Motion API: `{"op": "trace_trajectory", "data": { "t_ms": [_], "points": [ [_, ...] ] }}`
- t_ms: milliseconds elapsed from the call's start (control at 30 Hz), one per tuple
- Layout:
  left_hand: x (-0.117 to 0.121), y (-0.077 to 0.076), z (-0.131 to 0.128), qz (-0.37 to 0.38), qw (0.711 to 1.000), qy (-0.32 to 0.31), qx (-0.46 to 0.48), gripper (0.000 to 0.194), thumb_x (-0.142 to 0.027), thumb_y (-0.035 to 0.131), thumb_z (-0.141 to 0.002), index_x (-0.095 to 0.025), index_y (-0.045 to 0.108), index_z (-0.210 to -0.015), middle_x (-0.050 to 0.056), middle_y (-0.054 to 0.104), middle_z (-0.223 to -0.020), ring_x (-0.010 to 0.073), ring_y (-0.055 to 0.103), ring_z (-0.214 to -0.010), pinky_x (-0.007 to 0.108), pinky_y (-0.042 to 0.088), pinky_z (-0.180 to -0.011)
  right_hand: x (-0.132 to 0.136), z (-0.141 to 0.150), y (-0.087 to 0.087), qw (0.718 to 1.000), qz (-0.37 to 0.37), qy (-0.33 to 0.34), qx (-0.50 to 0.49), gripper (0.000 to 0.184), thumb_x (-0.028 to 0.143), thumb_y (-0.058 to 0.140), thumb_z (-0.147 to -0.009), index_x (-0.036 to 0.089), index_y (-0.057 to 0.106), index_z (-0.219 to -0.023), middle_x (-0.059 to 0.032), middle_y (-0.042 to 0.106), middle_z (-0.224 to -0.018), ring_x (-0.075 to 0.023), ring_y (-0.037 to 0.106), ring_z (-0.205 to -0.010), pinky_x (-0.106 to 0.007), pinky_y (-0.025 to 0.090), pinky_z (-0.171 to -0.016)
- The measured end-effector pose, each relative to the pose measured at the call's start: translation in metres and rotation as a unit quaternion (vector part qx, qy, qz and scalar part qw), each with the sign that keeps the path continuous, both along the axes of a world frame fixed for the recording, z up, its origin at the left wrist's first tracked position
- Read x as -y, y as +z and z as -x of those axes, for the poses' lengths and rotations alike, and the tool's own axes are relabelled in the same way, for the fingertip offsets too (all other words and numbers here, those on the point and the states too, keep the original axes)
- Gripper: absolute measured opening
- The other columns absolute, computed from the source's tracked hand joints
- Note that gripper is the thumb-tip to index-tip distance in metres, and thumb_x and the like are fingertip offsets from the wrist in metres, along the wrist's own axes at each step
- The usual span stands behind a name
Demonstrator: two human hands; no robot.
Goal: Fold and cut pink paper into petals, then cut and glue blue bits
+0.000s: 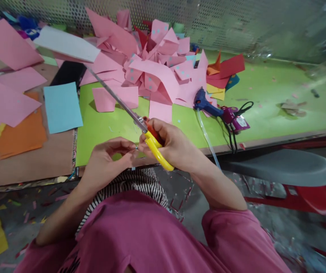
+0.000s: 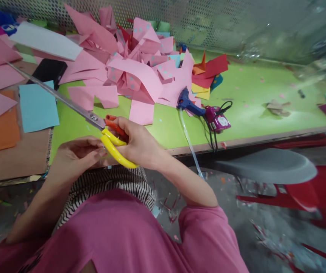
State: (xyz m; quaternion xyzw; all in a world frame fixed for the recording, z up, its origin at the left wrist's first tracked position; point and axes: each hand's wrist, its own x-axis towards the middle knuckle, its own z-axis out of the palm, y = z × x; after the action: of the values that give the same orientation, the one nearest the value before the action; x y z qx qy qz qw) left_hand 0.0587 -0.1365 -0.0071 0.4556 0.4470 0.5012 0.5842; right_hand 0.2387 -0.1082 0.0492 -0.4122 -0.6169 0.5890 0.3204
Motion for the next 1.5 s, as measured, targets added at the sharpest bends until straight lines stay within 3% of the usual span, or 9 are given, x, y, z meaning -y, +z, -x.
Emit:
{"op": "trace_trajectory", "data": {
  "t_ms": [100, 400, 600, 833, 967, 1067, 1200, 1300, 1500],
  "points": [
    [-0.001, -0.001, -0.001, -0.006, 1.000, 0.002, 0.006, 0.013, -0.025, 0.085, -0.071, -0.020, 0.073, -0.069, 0.000, 0.070, -0.068, 0.0123, 0.066, -0.058, 0.021, 0.057, -0.054, 0.001, 0.001, 0.001, 1.000, -0.005, 0.008, -0.010, 0.043, 0.035, 0.085, -0.070, 0.022, 0.049, -0.088, 0.0048, 0.056, -0.083, -0.0073, 0.050, -0.070, -0.022, 0.044, -0.062],
    [0.003, -0.010, -0.020, -0.067, 0.986, 0.086, 0.126, 0.014, -0.025, 0.085, -0.076, -0.021, 0.074, -0.084, 0.000, 0.073, -0.084, 0.0096, 0.068, -0.073, 0.019, 0.057, -0.069, 0.016, 0.025, -0.026, 0.979, -0.077, -0.153, -0.107, 0.038, 0.037, 0.075, -0.083, 0.026, 0.038, -0.085, 0.0051, 0.053, -0.086, -0.0093, 0.057, -0.075, -0.027, 0.053, -0.070],
    [0.004, -0.007, -0.025, -0.074, 0.982, 0.097, 0.147, 0.013, -0.027, 0.082, -0.080, -0.022, 0.072, -0.085, -0.002, 0.072, -0.081, 0.0080, 0.065, -0.068, 0.018, 0.055, -0.065, 0.023, 0.036, -0.029, 0.961, -0.071, -0.181, -0.198, 0.034, 0.028, 0.075, -0.085, 0.026, 0.041, -0.087, 0.0073, 0.054, -0.080, -0.0073, 0.056, -0.067, -0.025, 0.052, -0.066],
    [0.000, 0.007, 0.005, -0.077, 0.995, -0.016, -0.057, 0.010, -0.030, 0.078, -0.083, -0.023, 0.070, -0.082, -0.001, 0.071, -0.083, 0.0131, 0.065, -0.074, 0.025, 0.054, -0.070, 0.022, 0.011, -0.027, 0.983, -0.098, -0.120, -0.098, 0.031, 0.021, 0.079, -0.080, 0.024, 0.050, -0.088, 0.0041, 0.060, -0.090, -0.0074, 0.051, -0.068, -0.023, 0.043, -0.060],
    [-0.006, 0.017, 0.012, -0.190, 0.956, -0.054, -0.217, 0.008, -0.026, 0.076, -0.081, -0.025, 0.070, -0.076, -0.002, 0.071, -0.075, 0.0145, 0.063, -0.068, 0.027, 0.049, -0.064, 0.023, -0.002, -0.017, 0.989, -0.123, -0.082, 0.016, 0.033, 0.024, 0.083, -0.074, 0.022, 0.053, -0.087, 0.0051, 0.054, -0.084, -0.0062, 0.040, -0.061, -0.023, 0.033, -0.053],
    [-0.009, 0.024, 0.013, -0.232, 0.931, -0.068, -0.273, 0.010, -0.023, 0.074, -0.078, -0.024, 0.067, -0.071, -0.003, 0.069, -0.069, 0.0136, 0.061, -0.061, 0.026, 0.044, -0.055, 0.023, -0.002, -0.015, 0.992, -0.110, -0.063, 0.028, 0.034, 0.024, 0.084, -0.073, 0.022, 0.052, -0.085, 0.0058, 0.053, -0.083, -0.0054, 0.038, -0.059, -0.023, 0.031, -0.052],
    [-0.004, 0.023, 0.012, -0.162, 0.966, -0.049, -0.198, 0.002, -0.023, 0.072, -0.081, -0.024, 0.071, -0.083, -0.002, 0.072, -0.079, 0.0142, 0.067, -0.070, 0.024, 0.051, -0.060, 0.022, 0.007, -0.024, 0.988, -0.051, -0.109, -0.098, 0.036, 0.024, 0.081, -0.075, 0.023, 0.047, -0.083, 0.0061, 0.056, -0.081, -0.0078, 0.051, -0.068, -0.023, 0.042, -0.062],
    [0.002, 0.015, 0.005, -0.076, 0.993, -0.010, -0.088, 0.011, -0.032, 0.072, -0.087, -0.024, 0.075, -0.094, 0.001, 0.076, -0.090, 0.0156, 0.072, -0.075, 0.025, 0.058, -0.063, 0.020, 0.015, -0.030, 0.971, -0.026, -0.177, -0.158, 0.039, 0.025, 0.081, -0.074, 0.024, 0.043, -0.080, 0.0080, 0.054, -0.076, -0.0074, 0.053, -0.067, -0.024, 0.045, -0.064],
    [0.005, 0.000, -0.016, -0.055, 0.996, 0.060, 0.027, 0.011, -0.031, 0.081, -0.080, -0.025, 0.078, -0.089, 0.000, 0.078, -0.087, 0.0136, 0.074, -0.078, 0.027, 0.062, -0.074, 0.020, 0.025, -0.030, 0.959, -0.020, -0.218, -0.179, 0.038, 0.029, 0.078, -0.078, 0.025, 0.041, -0.082, 0.0105, 0.051, -0.070, -0.0066, 0.048, -0.058, -0.025, 0.047, -0.061]
  ]
}}
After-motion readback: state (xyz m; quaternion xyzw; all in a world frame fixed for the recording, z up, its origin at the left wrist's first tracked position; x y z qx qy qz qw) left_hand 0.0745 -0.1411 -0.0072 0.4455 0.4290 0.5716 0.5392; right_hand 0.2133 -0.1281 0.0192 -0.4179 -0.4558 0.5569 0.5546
